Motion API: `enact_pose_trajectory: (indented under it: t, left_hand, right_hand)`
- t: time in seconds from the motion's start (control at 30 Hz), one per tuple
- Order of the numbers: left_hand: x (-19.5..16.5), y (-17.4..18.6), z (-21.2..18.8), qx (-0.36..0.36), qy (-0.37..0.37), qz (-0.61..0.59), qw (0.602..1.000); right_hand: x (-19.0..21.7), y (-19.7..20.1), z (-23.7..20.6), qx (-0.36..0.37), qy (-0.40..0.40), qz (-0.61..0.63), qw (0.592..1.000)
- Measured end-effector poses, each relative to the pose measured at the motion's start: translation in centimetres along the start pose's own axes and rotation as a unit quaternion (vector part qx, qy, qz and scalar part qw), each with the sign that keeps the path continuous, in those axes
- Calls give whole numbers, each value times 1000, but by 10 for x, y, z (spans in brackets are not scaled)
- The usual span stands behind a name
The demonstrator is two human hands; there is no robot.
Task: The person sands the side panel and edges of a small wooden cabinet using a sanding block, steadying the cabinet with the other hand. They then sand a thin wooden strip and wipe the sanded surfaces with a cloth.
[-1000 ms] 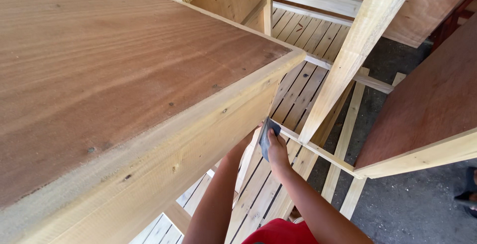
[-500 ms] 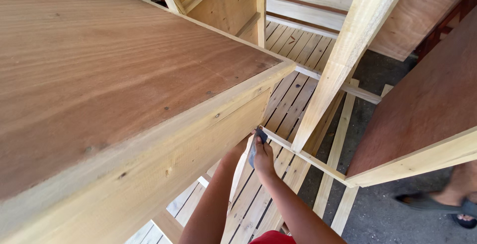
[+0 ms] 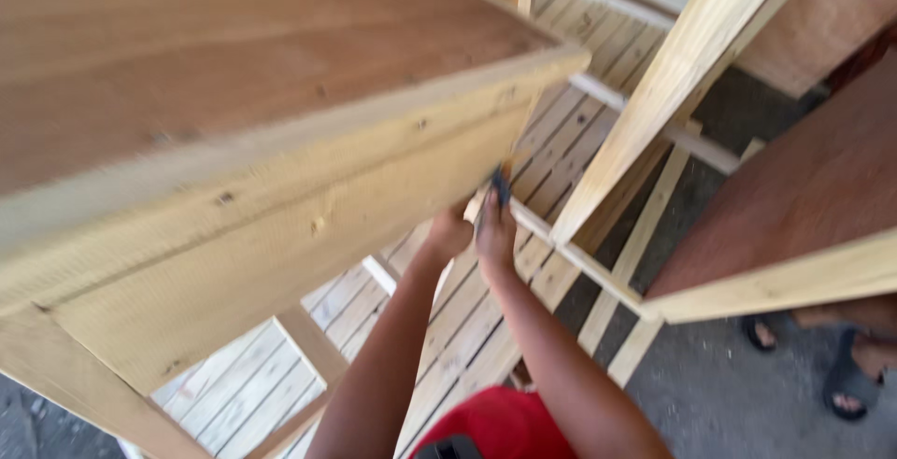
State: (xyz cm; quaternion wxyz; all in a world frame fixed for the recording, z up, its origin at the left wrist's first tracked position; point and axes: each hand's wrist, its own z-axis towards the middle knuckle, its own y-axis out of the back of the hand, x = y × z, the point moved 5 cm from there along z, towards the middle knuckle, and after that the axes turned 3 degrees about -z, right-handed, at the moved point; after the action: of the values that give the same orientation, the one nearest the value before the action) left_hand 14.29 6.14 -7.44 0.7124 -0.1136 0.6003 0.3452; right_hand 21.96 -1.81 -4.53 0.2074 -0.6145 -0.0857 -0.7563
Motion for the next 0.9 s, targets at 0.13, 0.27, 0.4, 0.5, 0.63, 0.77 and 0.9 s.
enact_pose_trajectory:
  t: [0.13, 0.27, 0.4, 0.5, 0.63, 0.77, 0.9]
  left_hand:
    - [-7, -1, 4, 0, 43, 109, 993]
    - [-1, -5, -6, 12, 135, -9, 991]
    - [-2, -2, -10, 7, 182, -47, 982]
    - [-8, -4, -7, 13, 150, -136, 979]
    - [-16, -5, -1, 2, 39, -212, 977]
    - [-7, -5, -2, -9, 114, -82, 990]
    - [-9, -5, -4, -23, 102, -97, 990]
  right_hand:
    - [2, -1, 25, 14, 54, 38, 998]
    - [-14, 0, 12, 27, -110, 27, 993]
    - [1, -4, -16, 64, -7, 6, 998]
    - [-9, 1, -6, 12, -118, 4, 993]
    - [4, 3, 10, 46, 83, 44, 995]
    - [-14, 5, -4, 63, -15, -84, 994]
    - [-16, 5, 15, 59, -75, -90, 991]
